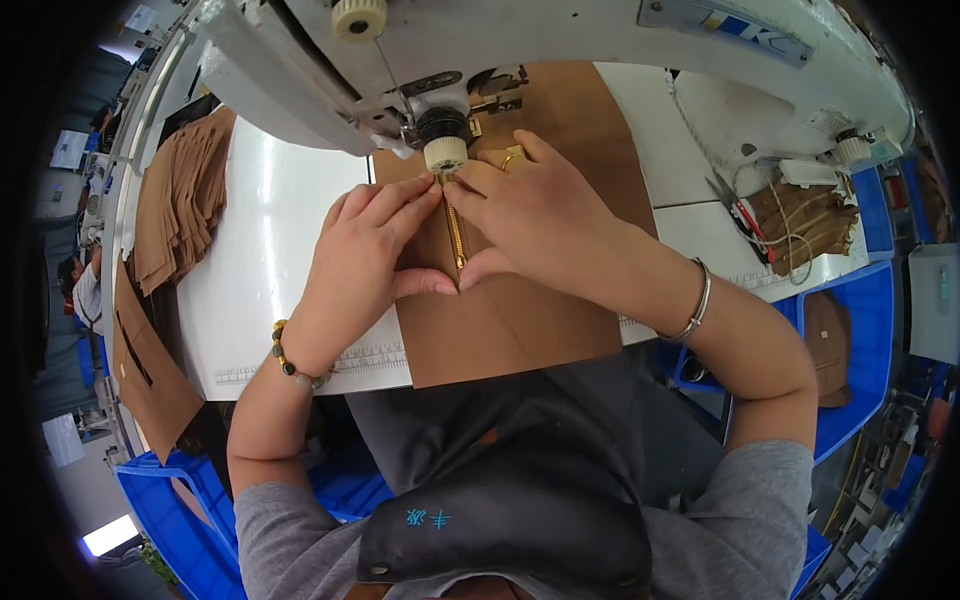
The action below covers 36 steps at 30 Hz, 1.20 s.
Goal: The recorder is sewing various components of leather bags using an industrial sewing machine.
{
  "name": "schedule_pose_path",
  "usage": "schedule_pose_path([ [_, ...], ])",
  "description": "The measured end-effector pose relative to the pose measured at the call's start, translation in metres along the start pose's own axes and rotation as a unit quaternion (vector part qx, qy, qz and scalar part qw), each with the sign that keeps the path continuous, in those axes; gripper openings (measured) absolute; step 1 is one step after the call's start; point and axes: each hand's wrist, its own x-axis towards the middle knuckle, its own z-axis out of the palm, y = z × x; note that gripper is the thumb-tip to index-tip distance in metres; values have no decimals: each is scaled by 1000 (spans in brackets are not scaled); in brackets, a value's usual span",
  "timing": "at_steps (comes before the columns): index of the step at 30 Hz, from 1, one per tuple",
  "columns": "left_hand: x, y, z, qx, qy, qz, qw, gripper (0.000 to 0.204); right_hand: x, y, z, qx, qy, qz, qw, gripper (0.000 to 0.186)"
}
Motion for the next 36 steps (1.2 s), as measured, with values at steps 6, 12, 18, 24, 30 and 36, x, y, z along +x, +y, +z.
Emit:
schedule_pose_path([
  [6, 13, -14, 0, -21, -6, -5, 1000, 87, 7, 9, 7, 3, 37, -1, 999, 71],
  [12, 11, -15, 3, -54, 0, -11, 998, 77, 9, 8, 5, 6, 61, 5, 998, 64],
  [18, -17, 8, 9, -69, 18, -55, 996, 67, -14, -14, -12, 86, -23, 61, 994, 51],
  [24, -31, 20, 11, -80, 36, -31, 996, 58, -28, -22, -9, 94, 14, 28, 995, 47],
  [30, -26, 20, 5, -72, 17, -4, 997, 58, -26, -22, -11, 87, 19, 7, 996, 48],
  [36, -19, 11, 5, -58, 19, 12, 998, 59, -19, -17, -14, 82, -21, 14, 996, 51],
])
